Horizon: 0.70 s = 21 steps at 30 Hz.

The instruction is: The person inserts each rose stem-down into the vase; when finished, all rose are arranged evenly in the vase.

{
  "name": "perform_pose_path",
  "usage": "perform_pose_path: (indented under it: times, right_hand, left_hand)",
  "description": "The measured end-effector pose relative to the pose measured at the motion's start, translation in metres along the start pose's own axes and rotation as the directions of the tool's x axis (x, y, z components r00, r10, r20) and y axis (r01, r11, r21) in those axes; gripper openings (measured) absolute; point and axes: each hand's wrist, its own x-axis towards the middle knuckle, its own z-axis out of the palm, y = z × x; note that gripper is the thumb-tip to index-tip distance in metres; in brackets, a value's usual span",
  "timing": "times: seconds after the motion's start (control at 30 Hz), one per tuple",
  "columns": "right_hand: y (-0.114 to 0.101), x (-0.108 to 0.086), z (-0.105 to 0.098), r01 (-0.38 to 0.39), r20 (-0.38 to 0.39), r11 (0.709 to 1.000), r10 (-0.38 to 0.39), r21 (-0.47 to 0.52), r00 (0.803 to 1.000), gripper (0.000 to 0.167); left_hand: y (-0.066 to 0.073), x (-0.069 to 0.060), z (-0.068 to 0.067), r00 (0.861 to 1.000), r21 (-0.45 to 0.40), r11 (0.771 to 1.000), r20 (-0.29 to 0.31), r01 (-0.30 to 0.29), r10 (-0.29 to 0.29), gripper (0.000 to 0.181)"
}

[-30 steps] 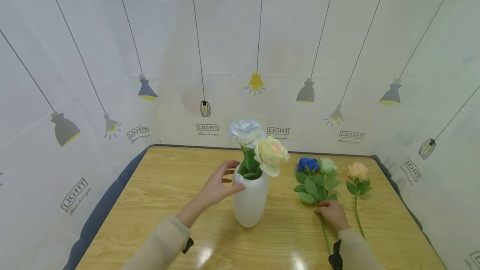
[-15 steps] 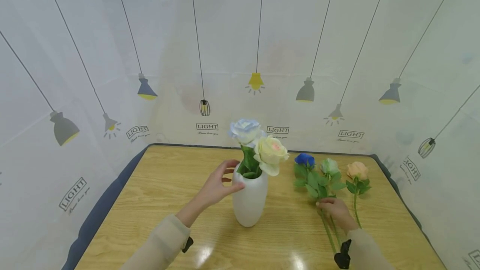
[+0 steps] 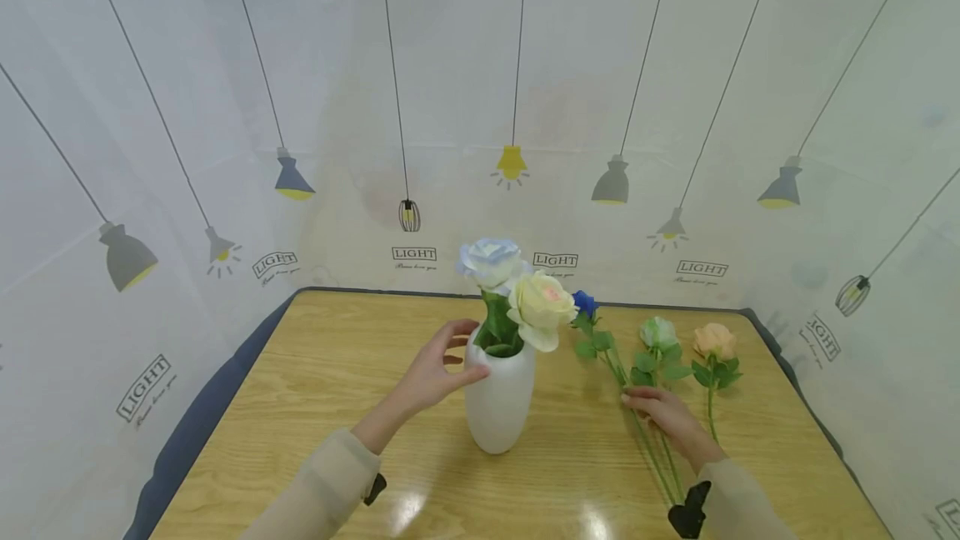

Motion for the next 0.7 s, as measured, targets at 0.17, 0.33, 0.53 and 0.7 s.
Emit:
perform_pose_path:
  times: [0.17, 0.33, 0.53, 0.7]
  right_hand:
    - [-0.013, -0.001, 0.002, 0.032, 0.024, 0.999, -0.033, 0.014, 0.999, 0.059]
    - [-0.033, -0.005, 0.001, 0.091, 0.042, 0.996, -0.091, 0.009, 0.995, 0.055]
    - [-0.058, -0.012, -0.003, 0.157, 0.041, 0.988, -0.157, 0.001, 0.987, 0.048]
    - [-0.076, -0.017, -0.006, 0.195, 0.022, 0.981, -0.195, -0.012, 0.981, 0.047]
  left_hand:
    - [0.004, -0.001, -0.001, 1.000, 0.001, 1.000, 0.005, -0.005, 0.005, 0.061]
    - [-0.016, 0.004, 0.001, 1.000, 0.016, 1.000, -0.009, -0.003, 0.003, 0.062]
    - [-0.027, 0.006, 0.002, 1.000, 0.028, 1.000, -0.017, -0.005, 0.005, 0.065]
    - [-0.026, 0.007, 0.002, 1.000, 0.033, 0.999, -0.015, -0.005, 0.006, 0.067]
